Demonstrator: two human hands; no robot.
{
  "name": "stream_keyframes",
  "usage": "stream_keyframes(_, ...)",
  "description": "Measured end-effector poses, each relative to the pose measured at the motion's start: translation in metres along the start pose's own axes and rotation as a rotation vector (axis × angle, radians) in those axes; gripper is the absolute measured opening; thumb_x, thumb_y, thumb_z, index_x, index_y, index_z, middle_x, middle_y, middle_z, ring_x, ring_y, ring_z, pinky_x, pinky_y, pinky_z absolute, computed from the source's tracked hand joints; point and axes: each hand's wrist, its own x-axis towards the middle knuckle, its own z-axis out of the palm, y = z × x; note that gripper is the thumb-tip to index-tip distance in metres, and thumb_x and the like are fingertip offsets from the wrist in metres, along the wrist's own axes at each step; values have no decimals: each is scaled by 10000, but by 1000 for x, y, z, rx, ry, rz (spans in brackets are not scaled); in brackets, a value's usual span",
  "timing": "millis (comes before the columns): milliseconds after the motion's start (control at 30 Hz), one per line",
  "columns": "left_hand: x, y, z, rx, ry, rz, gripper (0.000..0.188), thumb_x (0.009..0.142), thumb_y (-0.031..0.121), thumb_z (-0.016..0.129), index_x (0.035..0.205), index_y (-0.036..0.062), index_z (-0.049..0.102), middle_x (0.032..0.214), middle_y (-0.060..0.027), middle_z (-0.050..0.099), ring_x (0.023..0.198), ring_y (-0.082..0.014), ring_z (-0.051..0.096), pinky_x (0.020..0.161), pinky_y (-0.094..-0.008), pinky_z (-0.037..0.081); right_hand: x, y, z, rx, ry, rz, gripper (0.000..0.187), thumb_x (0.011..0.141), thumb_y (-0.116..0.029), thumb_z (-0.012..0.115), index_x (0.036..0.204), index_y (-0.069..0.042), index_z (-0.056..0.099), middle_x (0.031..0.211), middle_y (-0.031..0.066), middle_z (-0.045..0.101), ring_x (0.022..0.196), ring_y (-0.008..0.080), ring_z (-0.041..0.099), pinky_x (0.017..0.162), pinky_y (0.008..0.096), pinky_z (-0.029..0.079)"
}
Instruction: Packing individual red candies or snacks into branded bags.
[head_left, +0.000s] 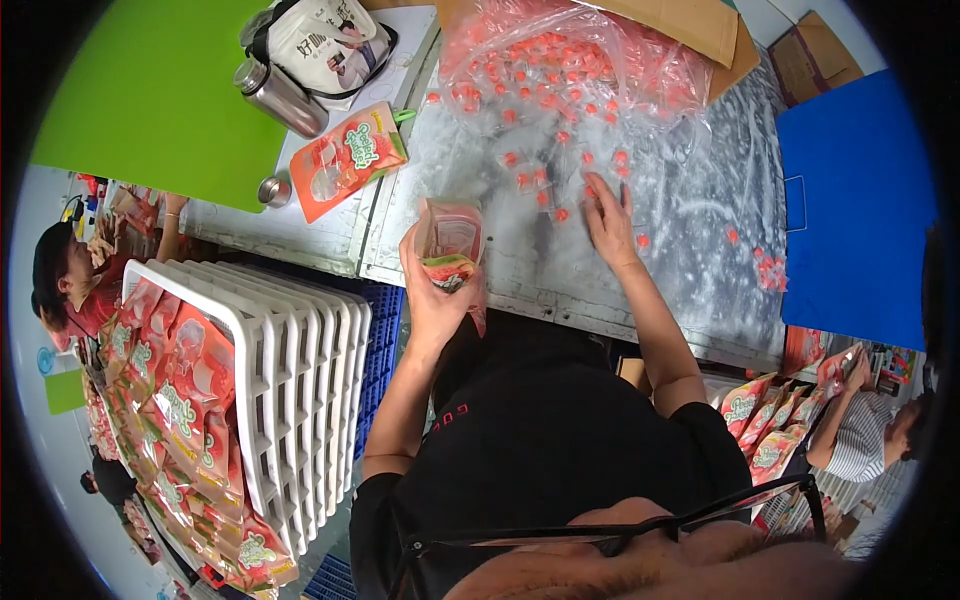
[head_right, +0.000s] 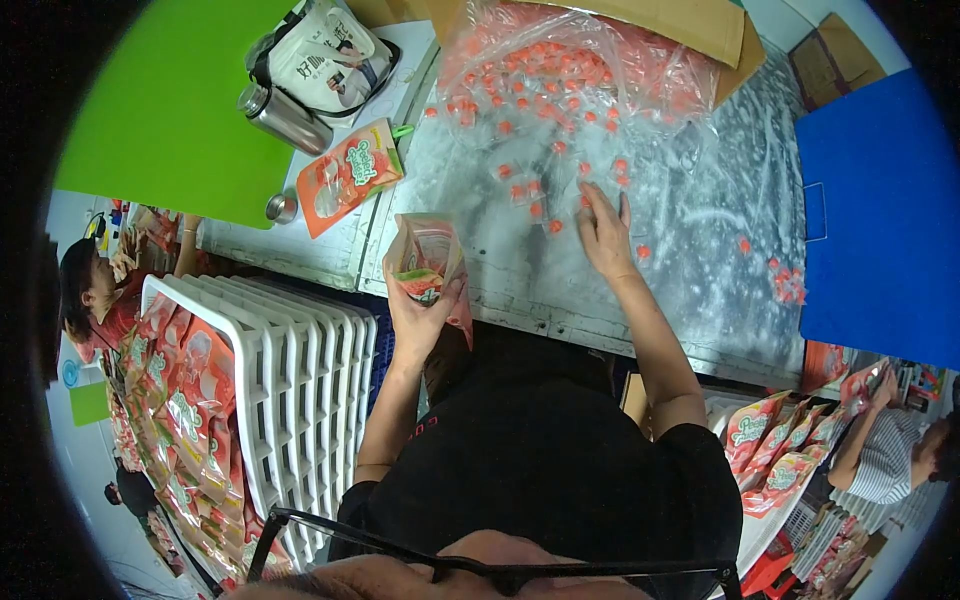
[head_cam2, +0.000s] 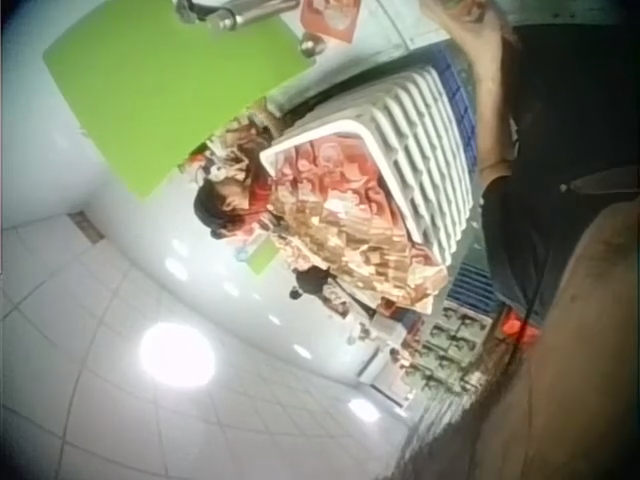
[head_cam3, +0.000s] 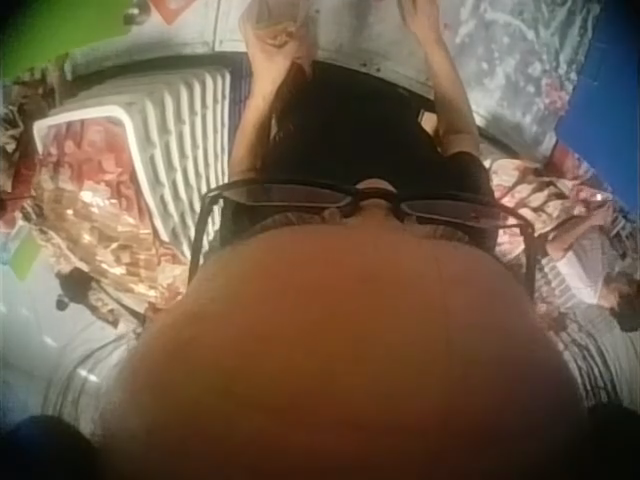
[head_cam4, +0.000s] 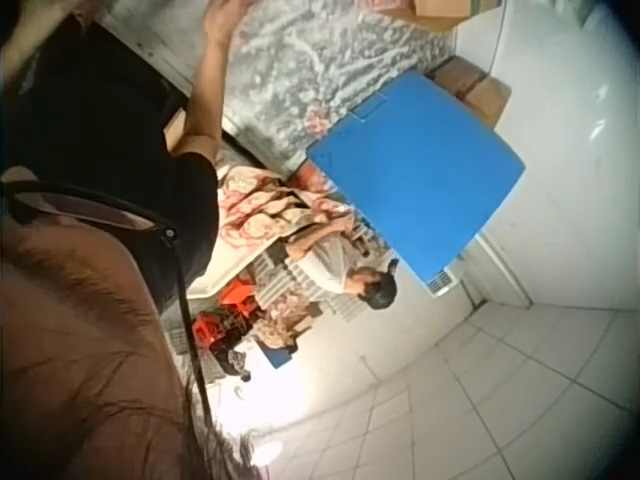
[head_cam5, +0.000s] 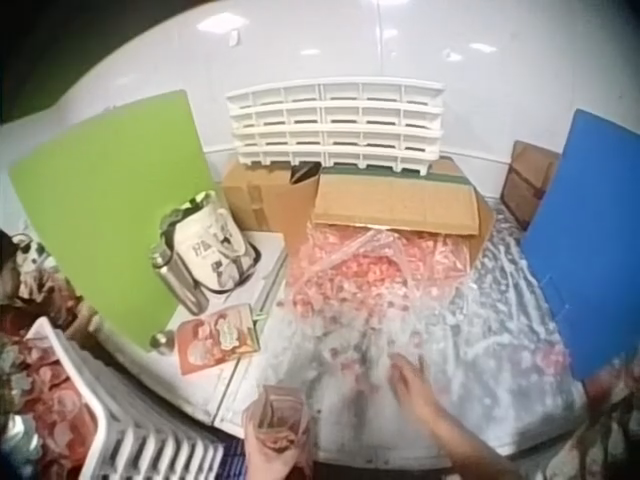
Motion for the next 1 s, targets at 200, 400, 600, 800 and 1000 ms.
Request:
stream_keyframes(200,0,-2,2,28,-20,37,927,668,2,793,1475,14,335,1359,-176,406,1284,-331,441,1090,-403,375,-7,-35,18,-334,-135,-219,537,914,-183,631,1419,-76,485,1427,139,524,1380,319,423,1195,574,132)
stream_keyframes(400,0,1,0,7,-16,6,939,655,-11,792,1478,21,341,1363,-173,406,1291,-327,436,1088,-400,379,-10,-8,22,79,4,-155,589,901,-189,656,1440,-56,459,1491,187,440,1396,371,391,1180,490,265)
stream_keyframes(600,1,0,2,45,-21,40,915,651,-10,778,1464,12,360,1363,-171,410,1285,-328,439,1089,-401,374,-7,-12,7,5,10,-155,614,824,-163,710,1393,-49,509,1452,192,473,1359,404,418,1136,451,344)
stream_keyframes(800,3,3,2,30,-26,55,906,645,-10,767,1458,6,368,1361,-175,413,1287,-334,435,1093,-404,365,-12,-26,36,-109,-167,-394,642,774,-239,773,1362,-102,554,1426,160,483,1340,399,423,1111,503,357)
stream_keyframes(1000,2,4,-4,-6,-13,32,913,628,-8,753,1459,12,375,1381,-178,402,1311,-336,418,1093,-402,372,15,-62,42,-303,-172,-394,751,768,-372,791,1439,-198,503,1591,125,289,1450,422,241,1121,687,224)
